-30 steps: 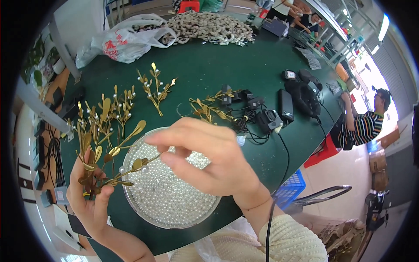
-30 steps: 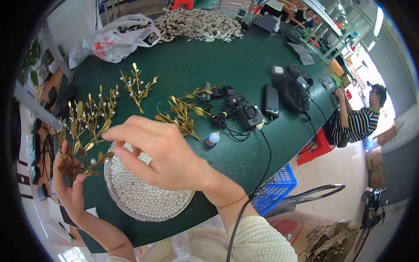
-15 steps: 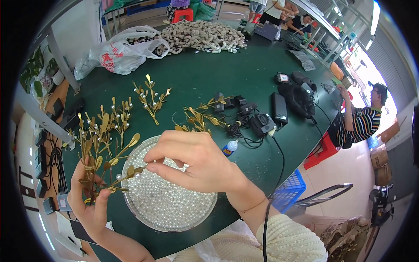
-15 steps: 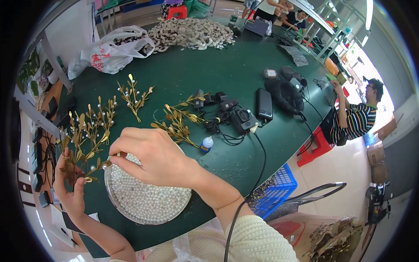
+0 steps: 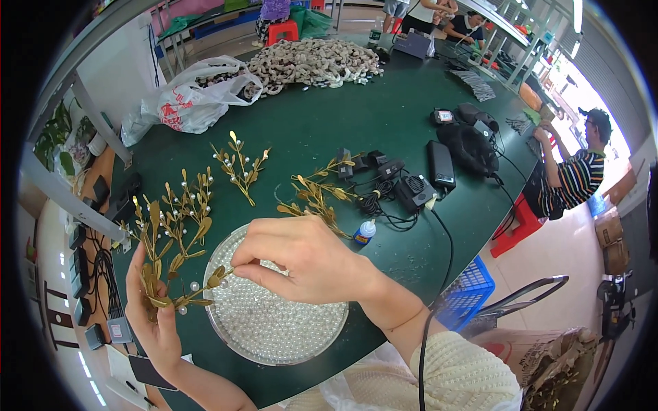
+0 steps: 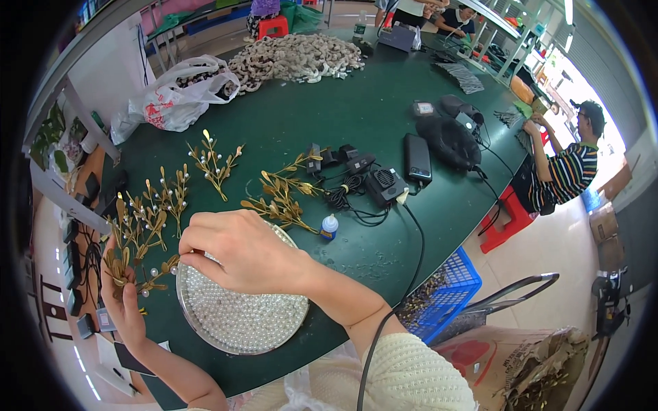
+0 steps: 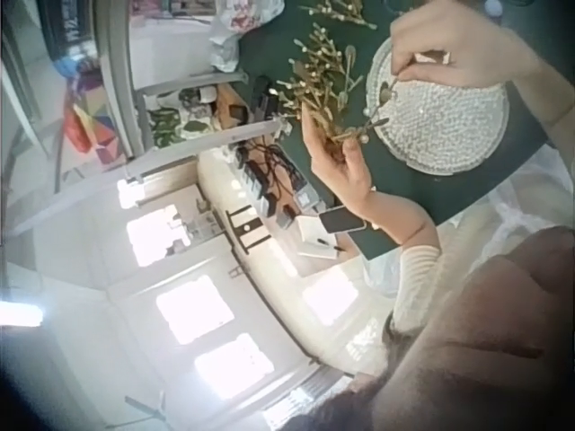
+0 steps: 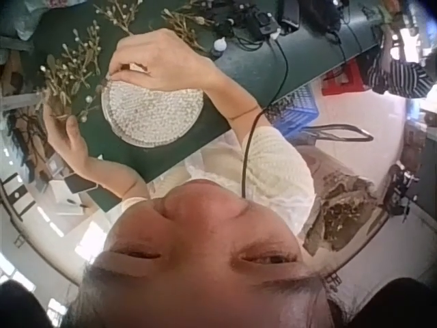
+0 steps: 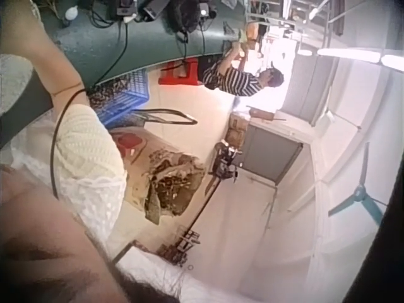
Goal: The person applies glue to the stems of a gold-colored artificial branch, picks up a pearl from a bowl, and presses it onto the glued spot. They repeat this process, attaching pearls to different spots on the branches.
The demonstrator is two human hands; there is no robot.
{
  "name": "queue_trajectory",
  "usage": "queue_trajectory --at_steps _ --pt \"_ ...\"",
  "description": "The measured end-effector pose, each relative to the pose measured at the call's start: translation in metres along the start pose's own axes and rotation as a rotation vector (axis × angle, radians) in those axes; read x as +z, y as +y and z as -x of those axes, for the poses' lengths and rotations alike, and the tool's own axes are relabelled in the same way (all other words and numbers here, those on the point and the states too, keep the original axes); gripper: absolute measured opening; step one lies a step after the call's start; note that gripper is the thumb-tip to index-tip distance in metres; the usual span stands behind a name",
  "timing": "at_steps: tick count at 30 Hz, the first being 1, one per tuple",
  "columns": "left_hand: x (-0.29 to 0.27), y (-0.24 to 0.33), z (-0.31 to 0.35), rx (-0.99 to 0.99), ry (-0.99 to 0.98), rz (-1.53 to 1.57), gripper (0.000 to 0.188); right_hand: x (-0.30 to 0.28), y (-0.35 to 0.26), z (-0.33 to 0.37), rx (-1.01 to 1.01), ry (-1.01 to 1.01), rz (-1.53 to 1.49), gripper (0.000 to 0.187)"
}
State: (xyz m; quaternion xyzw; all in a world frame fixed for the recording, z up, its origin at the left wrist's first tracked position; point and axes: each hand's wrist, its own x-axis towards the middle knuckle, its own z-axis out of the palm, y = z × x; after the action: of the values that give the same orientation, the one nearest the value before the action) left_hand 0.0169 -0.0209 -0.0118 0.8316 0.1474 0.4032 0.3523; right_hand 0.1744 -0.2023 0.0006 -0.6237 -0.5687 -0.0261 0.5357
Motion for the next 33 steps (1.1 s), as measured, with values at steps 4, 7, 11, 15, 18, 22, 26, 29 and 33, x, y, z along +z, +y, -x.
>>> queue_trajectory --at_steps 4,7,11,15,18,22,26,29,33 --pt "-0.007 -0.013 0.006 -0.089 -0.071 0.061 0.076 0.000 0.001 -0.001 -0.057 0.033 -0.024 0.008" --pt "-0.009 -0.024 0.005 -0.024 -0.050 0.123 0.067 0.001 -0.001 -0.002 -0.051 0.020 -0.044 0.008" --pt "-0.010 -0.036 0.002 -0.052 0.028 0.169 0.062 0.006 -0.002 -0.003 -0.053 0.014 -0.064 0.008" --pt "-0.011 -0.030 -0.001 -0.082 0.007 0.188 0.057 0.006 -0.005 -0.005 -0.027 -0.009 -0.093 0.008" --pt "-0.011 -0.020 -0.002 -0.163 0.002 0.208 0.059 0.005 -0.006 -0.003 -0.015 -0.016 -0.101 0.009" --pt "-0.008 -0.020 -0.003 -0.115 -0.016 0.187 0.048 0.002 -0.007 -0.001 0.027 -0.035 -0.111 0.008" --pt "-0.003 -0.010 -0.003 -0.174 0.041 0.214 0.055 0.002 -0.006 -0.002 0.027 -0.043 -0.130 0.008" --pt "-0.005 -0.013 0.001 -0.208 0.017 0.219 0.050 0.002 -0.004 -0.003 0.065 -0.017 -0.101 0.006" --pt "-0.004 -0.011 -0.006 -0.259 -0.020 0.341 0.038 -0.007 0.000 -0.002 0.188 0.357 0.008 0.009"
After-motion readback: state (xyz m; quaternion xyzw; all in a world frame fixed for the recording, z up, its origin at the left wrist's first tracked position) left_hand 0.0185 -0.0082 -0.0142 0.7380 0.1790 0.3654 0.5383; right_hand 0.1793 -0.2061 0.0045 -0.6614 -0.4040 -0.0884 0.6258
